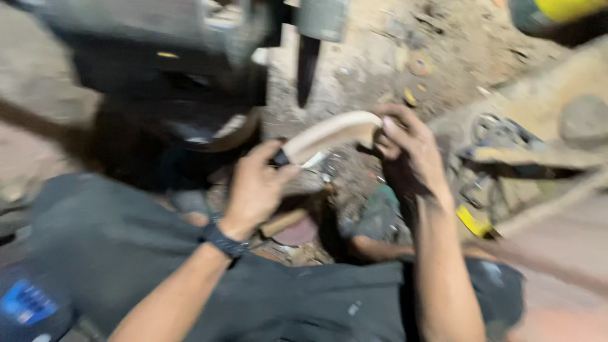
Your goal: The person sits on the floor and uses a bench grinder to smooth and shape a small wooden piece. They repeatedly rotate and reposition the wood against the spinning wheel to grind different edges and surfaces.
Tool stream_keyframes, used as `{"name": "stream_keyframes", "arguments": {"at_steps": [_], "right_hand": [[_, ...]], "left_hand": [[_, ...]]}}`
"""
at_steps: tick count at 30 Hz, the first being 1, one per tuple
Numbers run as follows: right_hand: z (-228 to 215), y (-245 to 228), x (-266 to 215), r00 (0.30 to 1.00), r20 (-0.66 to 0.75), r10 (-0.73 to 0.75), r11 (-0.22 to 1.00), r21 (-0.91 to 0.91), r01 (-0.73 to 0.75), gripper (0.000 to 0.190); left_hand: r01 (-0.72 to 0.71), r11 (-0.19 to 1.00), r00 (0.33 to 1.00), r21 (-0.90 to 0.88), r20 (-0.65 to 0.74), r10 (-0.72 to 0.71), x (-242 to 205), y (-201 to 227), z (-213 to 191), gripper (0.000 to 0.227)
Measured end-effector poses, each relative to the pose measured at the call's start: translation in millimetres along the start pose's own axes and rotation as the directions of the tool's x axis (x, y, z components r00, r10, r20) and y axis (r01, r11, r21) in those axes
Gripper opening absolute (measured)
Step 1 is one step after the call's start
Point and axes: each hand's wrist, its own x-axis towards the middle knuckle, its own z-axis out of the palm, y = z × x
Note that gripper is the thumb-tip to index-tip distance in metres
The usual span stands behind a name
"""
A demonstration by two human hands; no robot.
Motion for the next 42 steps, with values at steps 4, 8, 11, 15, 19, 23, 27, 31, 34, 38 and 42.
{"name": "stream_keyframes", "arguments": {"at_steps": [4, 8, 11, 15, 19, 23, 27, 31, 34, 38, 42], "right_hand": [[-6, 2, 1, 0.987, -0.146, 0.071, 0.834, -0.534, -0.139, 0.027], [-16, 5, -4, 0.973, -0.217, 0.083, 0.842, -0.507, -0.186, 0.031], [-8, 6, -4, 0.99, -0.136, 0.045, 0.992, -0.113, -0.061, 0.045], [8, 10, 1, 0.999, -0.033, -0.042, 0.999, 0.006, 0.043, 0.085], [21, 18, 11, 1.0, -0.005, 0.003, 1.0, 0.028, -0.003, 0.096], [17, 27, 20, 0.998, -0.048, -0.049, 0.999, 0.019, 0.05, 0.088], [9, 34, 28, 0.996, -0.066, -0.06, 0.998, -0.01, 0.059, 0.073], [14, 31, 29, 0.999, -0.034, -0.042, 0.999, 0.029, 0.043, 0.068], [24, 21, 27, 1.0, 0.0, 0.017, 0.998, 0.067, -0.017, 0.074], [30, 17, 31, 1.0, 0.028, -0.012, 0.999, 0.043, 0.01, 0.078], [28, 23, 42, 0.994, 0.031, -0.103, 0.995, 0.011, 0.103, 0.073]], "left_hand": [[-0.169, 0.948, 0.983, -0.271, 0.028, 0.184, 0, -2, -8, 0.046], [-0.155, 0.915, 0.975, -0.373, 0.094, 0.203, 4, 0, -6, 0.034], [-0.027, 0.882, 0.98, -0.471, 0.161, 0.117, 4, 4, -4, 0.031], [0.22, 0.705, 0.947, -0.674, 0.322, 0.012, 3, 6, -1, 0.023], [0.259, 0.659, 0.929, -0.706, 0.369, 0.029, 3, 10, 2, 0.026], [0.265, 0.63, 0.934, -0.73, 0.357, 0.021, 4, 11, 6, 0.027], [0.115, 0.707, 0.968, -0.698, 0.238, 0.078, 8, 13, 14, 0.025], [0.071, 0.702, 0.971, -0.709, 0.212, 0.115, 11, 10, 18, 0.03], [0.107, 0.675, 0.968, -0.73, 0.23, 0.095, 12, 9, 18, 0.027], [0.122, 0.651, 0.969, -0.749, 0.231, 0.084, 18, 7, 21, 0.026], [0.055, 0.598, 0.982, -0.8, 0.152, 0.113, 26, 6, 28, 0.024]]}}
